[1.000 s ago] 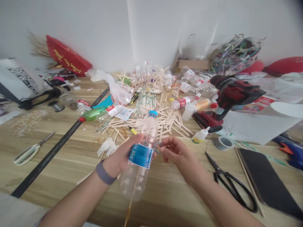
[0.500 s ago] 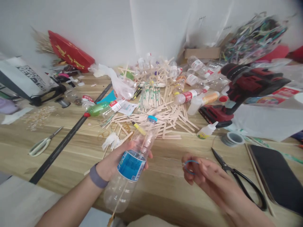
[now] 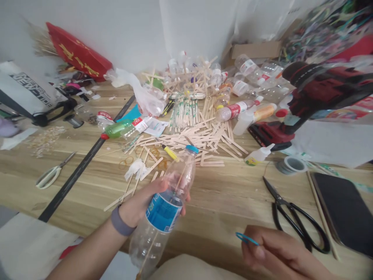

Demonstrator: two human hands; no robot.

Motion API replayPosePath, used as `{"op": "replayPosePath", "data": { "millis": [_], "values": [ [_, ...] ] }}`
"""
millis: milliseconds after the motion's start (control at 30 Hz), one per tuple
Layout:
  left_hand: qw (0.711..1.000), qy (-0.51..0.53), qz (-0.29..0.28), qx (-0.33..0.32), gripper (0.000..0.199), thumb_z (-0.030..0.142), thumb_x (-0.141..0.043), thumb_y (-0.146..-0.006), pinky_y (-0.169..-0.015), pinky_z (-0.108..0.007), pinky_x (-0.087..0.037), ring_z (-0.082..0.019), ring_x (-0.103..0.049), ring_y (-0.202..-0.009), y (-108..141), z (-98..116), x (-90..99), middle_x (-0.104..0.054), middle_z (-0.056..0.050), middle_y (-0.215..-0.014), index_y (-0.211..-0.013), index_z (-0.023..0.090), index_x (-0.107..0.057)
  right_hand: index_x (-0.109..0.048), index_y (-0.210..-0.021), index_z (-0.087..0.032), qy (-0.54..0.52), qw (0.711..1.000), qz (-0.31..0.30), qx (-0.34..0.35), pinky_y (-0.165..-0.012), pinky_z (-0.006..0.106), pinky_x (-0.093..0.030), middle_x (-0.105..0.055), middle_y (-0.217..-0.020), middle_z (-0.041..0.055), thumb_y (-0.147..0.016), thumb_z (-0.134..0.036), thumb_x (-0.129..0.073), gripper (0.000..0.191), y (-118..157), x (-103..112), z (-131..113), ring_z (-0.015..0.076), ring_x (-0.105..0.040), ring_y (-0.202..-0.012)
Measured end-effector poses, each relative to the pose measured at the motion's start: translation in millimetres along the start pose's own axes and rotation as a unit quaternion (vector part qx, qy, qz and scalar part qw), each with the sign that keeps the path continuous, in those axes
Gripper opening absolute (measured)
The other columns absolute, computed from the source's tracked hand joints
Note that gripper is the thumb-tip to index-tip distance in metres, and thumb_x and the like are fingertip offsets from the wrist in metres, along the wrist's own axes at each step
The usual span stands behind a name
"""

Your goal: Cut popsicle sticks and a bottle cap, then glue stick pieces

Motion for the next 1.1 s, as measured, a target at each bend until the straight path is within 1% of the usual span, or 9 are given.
{"op": "replayPosePath", "data": {
  "millis": [200, 300, 367, 500, 600, 700, 800, 933, 1100],
  "values": [
    [0.999, -0.030, -0.014, 0.017, 0.049, 0.053, -0.076, -0.068, -0.061, -0.026, -0.048, -0.019, -0.067, -0.069, -7, -6, -8.3, -0.069, -0.009, -0.089, -0.098, 0.015, -0.066, -0.048, -0.069, -0.022, 0.059, 0.996, -0.012, 0.069, -0.056, 0.023, -0.043, -0.055, -0.066, -0.0001, -0.099, -0.041, -0.038, 0.037, -33, -15, -42, 0.0124, -0.052, -0.060],
    [0.999, -0.021, -0.025, 0.028, 0.053, 0.053, -0.075, -0.070, -0.060, -0.026, -0.049, -0.020, -0.069, -0.068, -7, -12, -3.4, -0.070, -0.009, -0.088, -0.104, 0.015, -0.064, -0.051, -0.077, -0.022, 0.117, 0.979, 0.092, 0.141, -0.071, 0.028, -0.050, -0.062, -0.091, 0.0081, -0.100, -0.030, -0.036, 0.028, -43, 0, -55, 0.0187, -0.062, -0.090],
    [0.999, -0.002, -0.029, 0.041, 0.051, 0.052, -0.074, -0.072, -0.061, -0.026, -0.050, -0.021, -0.070, -0.069, -6, -16, 0.4, -0.072, -0.009, -0.089, -0.107, 0.017, -0.064, -0.051, -0.082, -0.023, 0.176, 0.950, 0.176, 0.188, -0.081, 0.033, -0.051, -0.061, -0.102, 0.0126, -0.100, -0.024, -0.036, 0.023, -45, 12, -63, 0.0244, -0.054, -0.119],
    [0.997, 0.027, -0.048, 0.051, 0.046, 0.050, -0.072, -0.075, -0.062, -0.026, -0.050, -0.021, -0.072, -0.070, -6, -20, 2.0, -0.074, -0.009, -0.091, -0.109, 0.019, -0.063, -0.048, -0.085, -0.023, 0.231, 0.915, 0.210, 0.254, -0.091, 0.033, -0.049, -0.064, -0.099, 0.0135, -0.099, -0.015, -0.038, 0.019, -53, 18, -75, 0.0236, -0.037, -0.138],
    [0.997, 0.029, -0.056, 0.053, 0.046, 0.050, -0.073, -0.074, -0.059, -0.024, -0.049, -0.022, -0.072, -0.070, -6, -20, 2.5, -0.074, -0.009, -0.090, -0.106, 0.019, -0.063, -0.048, -0.084, -0.023, 0.239, 0.912, 0.197, 0.268, -0.087, 0.032, -0.050, -0.064, -0.104, 0.0154, -0.099, -0.016, -0.038, 0.019, -57, 16, -80, 0.0250, -0.039, -0.137],
    [0.998, 0.034, -0.043, 0.041, 0.046, 0.051, -0.072, -0.075, -0.061, -0.025, -0.050, -0.021, -0.071, -0.070, -6, -19, 6.7, -0.073, -0.010, -0.090, -0.105, 0.017, -0.064, -0.049, -0.080, -0.024, 0.202, 0.921, 0.215, 0.255, -0.088, 0.033, -0.050, -0.065, -0.093, 0.0116, -0.099, -0.021, -0.039, 0.023, -49, 22, -77, 0.0255, -0.042, -0.134],
    [0.999, 0.045, -0.019, 0.016, 0.047, 0.053, -0.071, -0.076, -0.061, -0.026, -0.050, -0.020, -0.070, -0.068, -6, -14, 13.6, -0.072, -0.009, -0.089, -0.104, 0.015, -0.066, -0.057, -0.078, -0.024, 0.128, 0.942, 0.223, 0.218, -0.078, 0.030, -0.053, -0.068, -0.094, 0.0094, -0.100, -0.033, -0.040, 0.030, -33, 32, -62, 0.0245, -0.060, -0.112],
    [0.999, 0.053, 0.000, 0.004, 0.048, 0.052, -0.073, -0.074, -0.059, -0.024, -0.050, -0.019, -0.070, -0.066, -5, -10, 20.3, -0.072, -0.009, -0.087, -0.102, 0.013, -0.068, -0.069, -0.095, -0.027, 0.040, 0.983, 0.116, 0.135, -0.056, 0.024, -0.052, -0.068, -0.074, 0.0041, -0.098, -0.047, -0.039, 0.036, -14, 28, -32, 0.0167, -0.065, -0.063],
    [0.999, 0.038, 0.021, -0.027, 0.053, 0.056, -0.071, -0.074, -0.057, -0.023, -0.050, -0.019, -0.069, -0.066, -2, -6, 29.8, -0.072, -0.009, -0.088, -0.104, 0.012, -0.068, -0.068, -0.075, -0.025, 0.020, 0.996, 0.062, 0.060, -0.058, 0.024, -0.052, -0.068, -0.067, 0.0027, -0.096, -0.056, -0.037, 0.049, 4, 19, -8, 0.0161, -0.064, -0.060]
  ]
}}
Point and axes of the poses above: each hand's wrist, its own y-axis away from the middle knuckle, its own x-axis out of the back of the hand, z = x × y, the point moved 7 cm from there along -y, towards the middle knuckle
